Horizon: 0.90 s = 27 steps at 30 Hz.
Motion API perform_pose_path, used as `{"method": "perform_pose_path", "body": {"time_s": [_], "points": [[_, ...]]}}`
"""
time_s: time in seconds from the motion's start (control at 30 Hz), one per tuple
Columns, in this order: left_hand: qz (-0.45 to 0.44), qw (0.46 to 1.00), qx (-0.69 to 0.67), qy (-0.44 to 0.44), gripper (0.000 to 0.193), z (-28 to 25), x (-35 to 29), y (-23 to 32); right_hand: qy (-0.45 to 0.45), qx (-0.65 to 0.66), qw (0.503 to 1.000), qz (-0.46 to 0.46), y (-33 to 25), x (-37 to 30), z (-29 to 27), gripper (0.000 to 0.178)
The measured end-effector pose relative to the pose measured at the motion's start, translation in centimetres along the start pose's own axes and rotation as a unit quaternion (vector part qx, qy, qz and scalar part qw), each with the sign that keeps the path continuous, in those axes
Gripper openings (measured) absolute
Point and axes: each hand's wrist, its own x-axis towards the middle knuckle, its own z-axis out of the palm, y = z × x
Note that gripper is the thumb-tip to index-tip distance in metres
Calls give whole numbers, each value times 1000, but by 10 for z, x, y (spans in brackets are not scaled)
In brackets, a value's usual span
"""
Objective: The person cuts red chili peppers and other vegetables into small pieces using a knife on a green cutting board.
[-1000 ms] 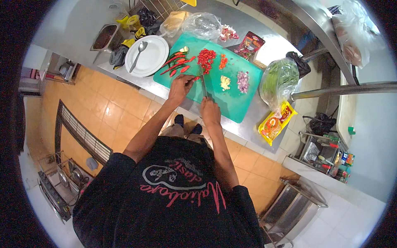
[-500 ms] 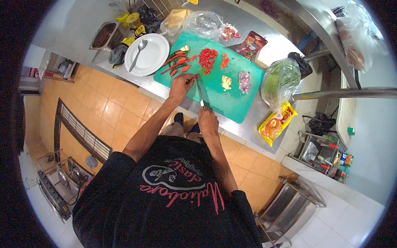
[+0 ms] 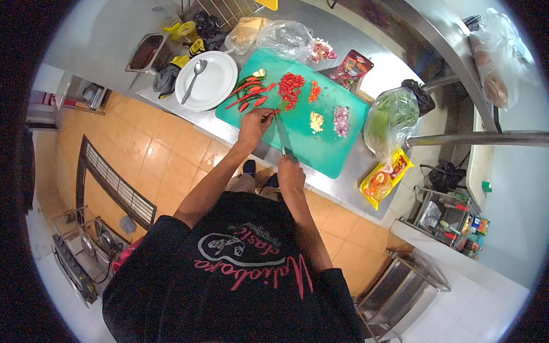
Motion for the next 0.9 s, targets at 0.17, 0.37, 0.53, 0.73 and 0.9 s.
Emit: {"method": "perform_pose_path", "body": {"time_s": [0.17,0.37,0.53,0.73,0.9], "points": [[10,1000,3,-1,18,-7,-2,-1,18,13,998,-58,-8,9,-10,34],[-14,1000,-17,-11,16,-16,-7,5,34,6,997,-63,1,8,-7,36],[16,999,4,-38,18,-21,-8,13,54,-6,997,-57,3,39,-13,40],[41,998,29,-35,19,-20,-7,7,31,20,998,-44,2,38,-40,37],[15,999,26,-39,17,-11,5,2,23,72,996,-52,8,31,-39,29]]}}
